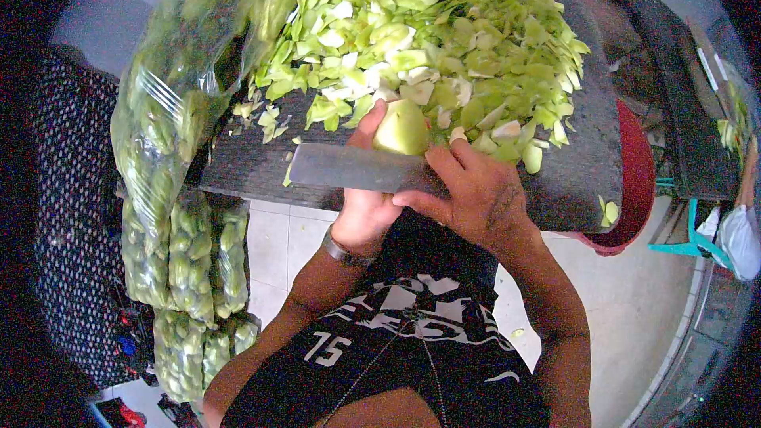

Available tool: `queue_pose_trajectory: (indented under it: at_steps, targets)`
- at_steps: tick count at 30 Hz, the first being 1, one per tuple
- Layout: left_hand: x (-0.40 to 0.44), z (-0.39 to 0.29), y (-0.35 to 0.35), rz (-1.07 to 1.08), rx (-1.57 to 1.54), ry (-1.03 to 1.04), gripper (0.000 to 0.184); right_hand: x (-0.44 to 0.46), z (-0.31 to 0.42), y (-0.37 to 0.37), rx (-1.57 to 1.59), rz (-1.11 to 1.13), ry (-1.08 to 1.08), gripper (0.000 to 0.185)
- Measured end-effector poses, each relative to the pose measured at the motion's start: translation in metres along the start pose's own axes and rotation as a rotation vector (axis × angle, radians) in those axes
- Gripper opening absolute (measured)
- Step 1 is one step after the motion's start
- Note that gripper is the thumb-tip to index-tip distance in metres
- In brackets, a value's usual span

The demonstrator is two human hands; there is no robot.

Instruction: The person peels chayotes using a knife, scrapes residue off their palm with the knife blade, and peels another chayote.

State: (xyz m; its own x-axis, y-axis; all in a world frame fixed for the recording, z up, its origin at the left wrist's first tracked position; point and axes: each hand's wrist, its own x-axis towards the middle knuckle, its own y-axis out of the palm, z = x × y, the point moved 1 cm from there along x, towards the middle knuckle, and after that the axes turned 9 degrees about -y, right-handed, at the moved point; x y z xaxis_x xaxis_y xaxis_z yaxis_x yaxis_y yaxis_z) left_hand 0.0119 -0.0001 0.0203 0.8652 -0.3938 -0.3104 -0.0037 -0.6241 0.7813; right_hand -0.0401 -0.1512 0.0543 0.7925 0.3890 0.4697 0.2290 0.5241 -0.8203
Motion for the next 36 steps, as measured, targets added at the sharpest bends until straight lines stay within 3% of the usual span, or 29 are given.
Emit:
queue_pose_trajectory:
  at_steps: [3,7,9,10,13,17,21,30,35,36]
  targets:
    - [-0.005,0.003,0.007,0.002,0.109,0.162,0.038,-0.001,-0.001,0.002,-0.039,0.004,-0.018,0.063]
    - [0.006,-0.004,-0.004,0.044,0.057,-0.006,0.040,-0.003,-0.002,0.005,-0.030,-0.076,-0.014,0.056]
    - [0.002,-0.014,-0.006,0.105,-0.031,-0.084,0.040,-0.004,-0.022,0.001,0.002,-0.169,0.177,0.049]
    - [-0.001,-0.023,0.005,-0.026,0.121,-0.154,0.037,-0.005,-0.034,-0.002,0.020,-0.213,0.271,0.046]
    - [-0.002,-0.029,0.008,-0.032,0.103,-0.171,0.036,-0.004,-0.049,-0.031,0.193,-0.198,0.476,0.036]
    - [0.002,-0.022,0.004,0.037,0.121,-0.203,0.033,0.004,-0.029,-0.039,0.239,0.118,0.495,0.042]
    - [0.009,-0.010,-0.001,-0.016,-0.037,-0.191,0.028,0.008,0.001,-0.023,0.106,0.033,0.147,0.056]
    - [0.004,-0.010,0.008,0.061,-0.007,-0.134,0.037,0.013,0.004,-0.025,0.017,0.133,0.064,0.054]
    - [0.006,-0.006,0.002,-0.035,0.096,-0.017,0.038,0.011,-0.016,-0.032,0.061,0.077,0.166,0.042]
    - [-0.001,-0.011,0.003,0.001,0.112,-0.078,0.039,0.009,-0.025,-0.034,0.100,0.050,0.206,0.039]
